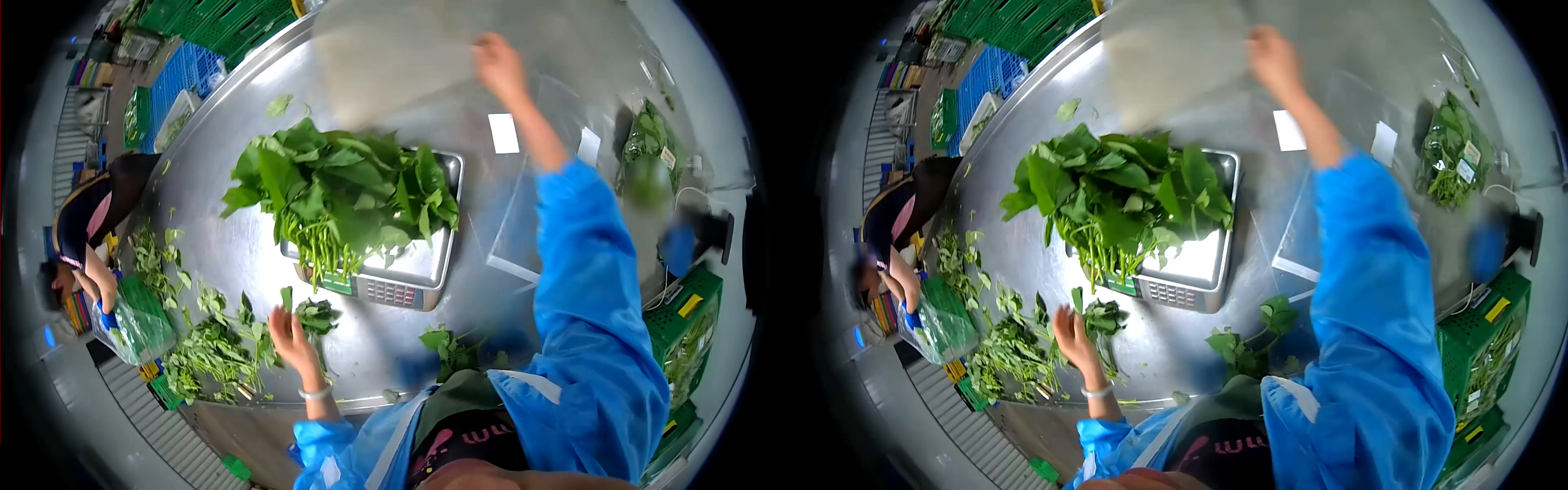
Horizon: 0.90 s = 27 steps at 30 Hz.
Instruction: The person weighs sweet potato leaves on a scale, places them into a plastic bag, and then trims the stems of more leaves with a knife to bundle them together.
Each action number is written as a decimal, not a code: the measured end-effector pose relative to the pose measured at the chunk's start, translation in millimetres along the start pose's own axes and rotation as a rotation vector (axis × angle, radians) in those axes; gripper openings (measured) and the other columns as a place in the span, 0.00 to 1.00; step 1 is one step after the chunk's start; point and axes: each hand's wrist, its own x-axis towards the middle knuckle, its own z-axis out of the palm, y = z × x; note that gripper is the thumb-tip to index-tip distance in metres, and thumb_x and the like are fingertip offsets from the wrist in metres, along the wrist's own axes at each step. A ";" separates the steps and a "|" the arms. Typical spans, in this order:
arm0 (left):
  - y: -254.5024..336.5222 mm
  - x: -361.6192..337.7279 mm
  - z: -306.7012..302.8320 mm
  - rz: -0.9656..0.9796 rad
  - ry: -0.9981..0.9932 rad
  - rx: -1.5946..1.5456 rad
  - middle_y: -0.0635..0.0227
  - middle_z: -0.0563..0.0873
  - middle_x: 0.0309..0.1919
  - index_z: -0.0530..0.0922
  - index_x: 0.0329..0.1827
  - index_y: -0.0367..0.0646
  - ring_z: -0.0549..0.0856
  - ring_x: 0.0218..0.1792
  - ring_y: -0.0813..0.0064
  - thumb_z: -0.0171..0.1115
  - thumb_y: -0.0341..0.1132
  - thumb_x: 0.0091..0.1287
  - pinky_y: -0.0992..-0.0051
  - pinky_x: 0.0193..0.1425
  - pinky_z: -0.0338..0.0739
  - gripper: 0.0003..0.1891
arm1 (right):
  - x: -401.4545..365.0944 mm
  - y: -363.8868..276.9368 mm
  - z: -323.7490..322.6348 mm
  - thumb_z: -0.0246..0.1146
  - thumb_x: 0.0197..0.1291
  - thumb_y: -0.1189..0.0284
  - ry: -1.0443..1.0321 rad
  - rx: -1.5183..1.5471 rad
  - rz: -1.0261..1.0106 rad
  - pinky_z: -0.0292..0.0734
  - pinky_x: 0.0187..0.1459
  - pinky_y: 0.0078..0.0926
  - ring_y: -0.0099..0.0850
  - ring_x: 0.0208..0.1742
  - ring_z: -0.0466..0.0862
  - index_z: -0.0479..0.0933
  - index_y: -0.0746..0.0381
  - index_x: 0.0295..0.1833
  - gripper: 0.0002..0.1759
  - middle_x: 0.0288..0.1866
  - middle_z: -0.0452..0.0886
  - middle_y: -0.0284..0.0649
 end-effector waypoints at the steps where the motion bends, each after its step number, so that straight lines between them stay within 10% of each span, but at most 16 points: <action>1: 6.5 15.5 7.5 0.038 -0.029 -0.015 0.52 0.78 0.60 0.69 0.65 0.32 0.79 0.59 0.64 0.58 0.25 0.69 0.68 0.65 0.74 0.21 | -16.8 19.2 -38.6 0.61 0.65 0.69 0.061 -0.014 -0.034 0.79 0.37 0.33 0.39 0.35 0.85 0.76 0.62 0.51 0.12 0.38 0.84 0.44; 3: 19.5 45.2 21.7 0.100 -0.116 -0.112 0.51 0.76 0.62 0.68 0.67 0.32 0.77 0.62 0.62 0.56 0.26 0.70 0.67 0.67 0.72 0.22 | -72.4 45.0 -120.1 0.60 0.68 0.69 0.117 0.252 0.172 0.67 0.22 0.17 0.15 0.23 0.73 0.74 0.59 0.53 0.11 0.28 0.76 0.29; 10: 52.4 129.6 57.5 0.036 -0.682 -0.236 0.51 0.69 0.68 0.57 0.74 0.30 0.69 0.69 0.62 0.61 0.37 0.69 0.69 0.72 0.62 0.35 | -342.5 32.6 -310.7 0.57 0.70 0.70 0.238 0.240 0.649 0.58 0.14 0.17 0.18 0.15 0.68 0.70 0.58 0.44 0.04 0.20 0.70 0.30; 15: 53.6 152.0 71.1 0.000 -0.823 -0.320 0.54 0.72 0.66 0.58 0.73 0.32 0.72 0.65 0.66 0.62 0.40 0.68 0.70 0.70 0.63 0.36 | -451.6 37.7 -347.3 0.61 0.67 0.67 -0.023 -0.172 1.032 0.77 0.28 0.27 0.28 0.27 0.81 0.70 0.63 0.54 0.15 0.34 0.80 0.41; 16: 56.4 152.9 70.6 -0.009 -0.834 -0.334 0.55 0.73 0.64 0.58 0.74 0.34 0.73 0.63 0.67 0.63 0.41 0.68 0.70 0.69 0.64 0.36 | -468.2 55.3 -349.9 0.63 0.64 0.67 -0.053 -0.923 0.431 0.79 0.46 0.34 0.34 0.43 0.84 0.70 0.63 0.59 0.20 0.43 0.81 0.44; 19: 59.7 153.1 71.0 -0.033 -0.815 -0.341 0.59 0.76 0.61 0.57 0.74 0.39 0.76 0.58 0.71 0.63 0.41 0.68 0.71 0.66 0.67 0.36 | -410.3 -8.9 -312.7 0.63 0.63 0.69 0.127 -1.017 0.092 0.74 0.56 0.33 0.35 0.53 0.80 0.71 0.64 0.60 0.22 0.48 0.80 0.46; 21: 67.5 147.8 71.7 -0.115 -0.869 -0.371 0.61 0.76 0.61 0.59 0.73 0.38 0.76 0.58 0.72 0.63 0.41 0.69 0.71 0.65 0.68 0.33 | -360.2 -101.7 -243.0 0.62 0.63 0.70 -0.226 -0.224 0.615 0.73 0.58 0.32 0.34 0.54 0.80 0.71 0.66 0.62 0.23 0.51 0.81 0.45; 24: 59.7 148.2 85.8 -0.144 -0.911 -0.494 0.62 0.72 0.65 0.59 0.73 0.38 0.74 0.62 0.70 0.64 0.43 0.69 0.72 0.67 0.67 0.35 | -365.6 -137.0 -113.8 0.63 0.65 0.64 -0.637 0.657 0.549 0.72 0.61 0.29 0.31 0.58 0.78 0.67 0.63 0.68 0.29 0.58 0.78 0.42; 27: 73.5 133.9 88.6 -0.175 -0.926 -0.488 0.62 0.70 0.68 0.58 0.73 0.38 0.71 0.65 0.69 0.63 0.47 0.69 0.70 0.70 0.64 0.37 | -352.5 -176.2 -5.7 0.64 0.64 0.56 -0.564 0.645 0.723 0.71 0.61 0.31 0.32 0.59 0.77 0.67 0.68 0.66 0.34 0.58 0.78 0.46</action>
